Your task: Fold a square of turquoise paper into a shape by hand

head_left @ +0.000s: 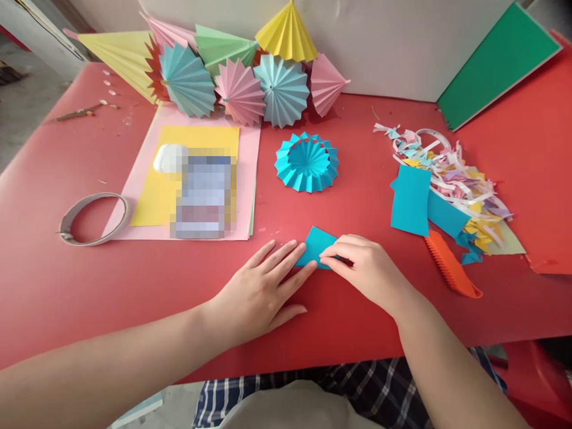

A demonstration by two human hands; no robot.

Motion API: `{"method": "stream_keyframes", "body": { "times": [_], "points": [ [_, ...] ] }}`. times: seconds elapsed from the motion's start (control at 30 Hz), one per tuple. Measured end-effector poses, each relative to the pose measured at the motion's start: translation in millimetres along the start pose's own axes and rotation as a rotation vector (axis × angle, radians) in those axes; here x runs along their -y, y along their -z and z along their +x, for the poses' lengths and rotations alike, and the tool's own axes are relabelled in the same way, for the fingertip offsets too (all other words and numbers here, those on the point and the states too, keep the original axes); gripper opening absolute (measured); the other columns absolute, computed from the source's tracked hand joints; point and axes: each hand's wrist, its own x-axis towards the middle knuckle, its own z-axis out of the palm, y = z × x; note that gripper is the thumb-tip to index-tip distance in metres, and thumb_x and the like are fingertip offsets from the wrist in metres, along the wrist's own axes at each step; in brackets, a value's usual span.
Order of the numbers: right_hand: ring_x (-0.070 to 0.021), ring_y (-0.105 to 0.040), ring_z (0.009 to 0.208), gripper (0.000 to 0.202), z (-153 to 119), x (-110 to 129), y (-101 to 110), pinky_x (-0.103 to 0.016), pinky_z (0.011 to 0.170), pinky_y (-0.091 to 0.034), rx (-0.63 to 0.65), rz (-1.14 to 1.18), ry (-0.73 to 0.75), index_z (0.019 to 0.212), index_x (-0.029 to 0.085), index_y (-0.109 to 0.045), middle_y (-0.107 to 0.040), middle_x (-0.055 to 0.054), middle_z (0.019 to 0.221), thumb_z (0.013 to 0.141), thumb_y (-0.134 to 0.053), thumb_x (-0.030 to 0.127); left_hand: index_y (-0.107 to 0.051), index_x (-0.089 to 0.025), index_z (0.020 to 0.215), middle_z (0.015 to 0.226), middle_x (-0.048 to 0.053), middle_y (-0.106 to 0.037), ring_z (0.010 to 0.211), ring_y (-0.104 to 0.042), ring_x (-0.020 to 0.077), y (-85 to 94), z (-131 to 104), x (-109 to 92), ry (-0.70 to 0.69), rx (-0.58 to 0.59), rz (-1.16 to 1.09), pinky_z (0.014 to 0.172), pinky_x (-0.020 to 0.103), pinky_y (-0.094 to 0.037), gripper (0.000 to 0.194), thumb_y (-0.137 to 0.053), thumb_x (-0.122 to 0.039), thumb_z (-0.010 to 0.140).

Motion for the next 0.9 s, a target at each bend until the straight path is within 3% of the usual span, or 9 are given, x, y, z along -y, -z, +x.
{"method": "stream_keyframes", "body": {
  "times": [0.13, 0.37, 0.63, 0.77, 0.9],
  "points": [
    [-0.0140, -0.056, 0.074, 0.011, 1.1, -0.7, -0.2, -0.026, 0.068, -0.043, 0.006, -0.020, 0.010, 0.080, 0.020, -0.064, -0.063, -0.002, 0.078, 0.084, -0.055, 0.018, -0.045, -0.012, 0.131, 0.138, 0.016, -0.043, 0.126, -0.041, 0.0303, 1.2, -4.5, 3.4, -0.017, -0.049, 0.035, 0.103, 0.050, -0.036, 0.051, -0.045, -0.041, 0.089],
    [-0.0141, -0.055, 0.073, 0.010, 2.8, -1.2, 0.6, -0.026, 0.066, -0.043, 0.018, -0.015, 0.009, 0.079, 0.021, -0.064, -0.063, -0.002, 0.076, 0.083, -0.056, 0.018, -0.057, -0.012, 0.116, 0.117, 0.014, -0.061, 0.110, -0.056, 0.0271, 5.6, -8.3, 7.7, 0.013, -0.235, 0.086, 0.092, 0.043, -0.048, 0.038, -0.053, -0.033, 0.085],
    [-0.0142, -0.056, 0.074, 0.011, 1.3, -1.6, -0.3, -0.026, 0.068, -0.044, 0.008, -0.013, 0.005, 0.080, 0.021, -0.063, -0.062, -0.002, 0.077, 0.085, -0.054, 0.020, -0.041, -0.025, 0.134, 0.146, 0.015, -0.029, 0.131, -0.030, 0.0361, 4.4, -2.0, 1.3, 0.044, -0.004, -0.047, 0.103, 0.056, -0.029, 0.064, -0.045, -0.060, 0.081],
    [-0.0138, -0.056, 0.074, 0.011, 1.4, -0.3, 0.2, -0.025, 0.069, -0.043, 0.014, -0.017, 0.000, 0.079, 0.021, -0.063, -0.062, -0.001, 0.077, 0.085, -0.054, 0.019, -0.044, -0.024, 0.132, 0.143, 0.016, -0.035, 0.130, -0.033, 0.0350, 4.5, -2.4, 3.4, 0.041, -0.009, -0.053, 0.104, 0.056, -0.029, 0.060, -0.047, -0.057, 0.082],
    [-0.0142, -0.056, 0.074, 0.012, 1.8, 0.0, 0.4, -0.026, 0.068, -0.044, 0.014, -0.017, 0.005, 0.079, 0.021, -0.063, -0.063, -0.002, 0.078, 0.085, -0.053, 0.019, -0.053, -0.020, 0.124, 0.133, 0.015, -0.048, 0.123, -0.044, 0.0318, 5.7, -4.4, 5.9, 0.033, -0.099, -0.036, 0.102, 0.054, -0.035, 0.049, -0.051, -0.047, 0.084]
  ]
}}
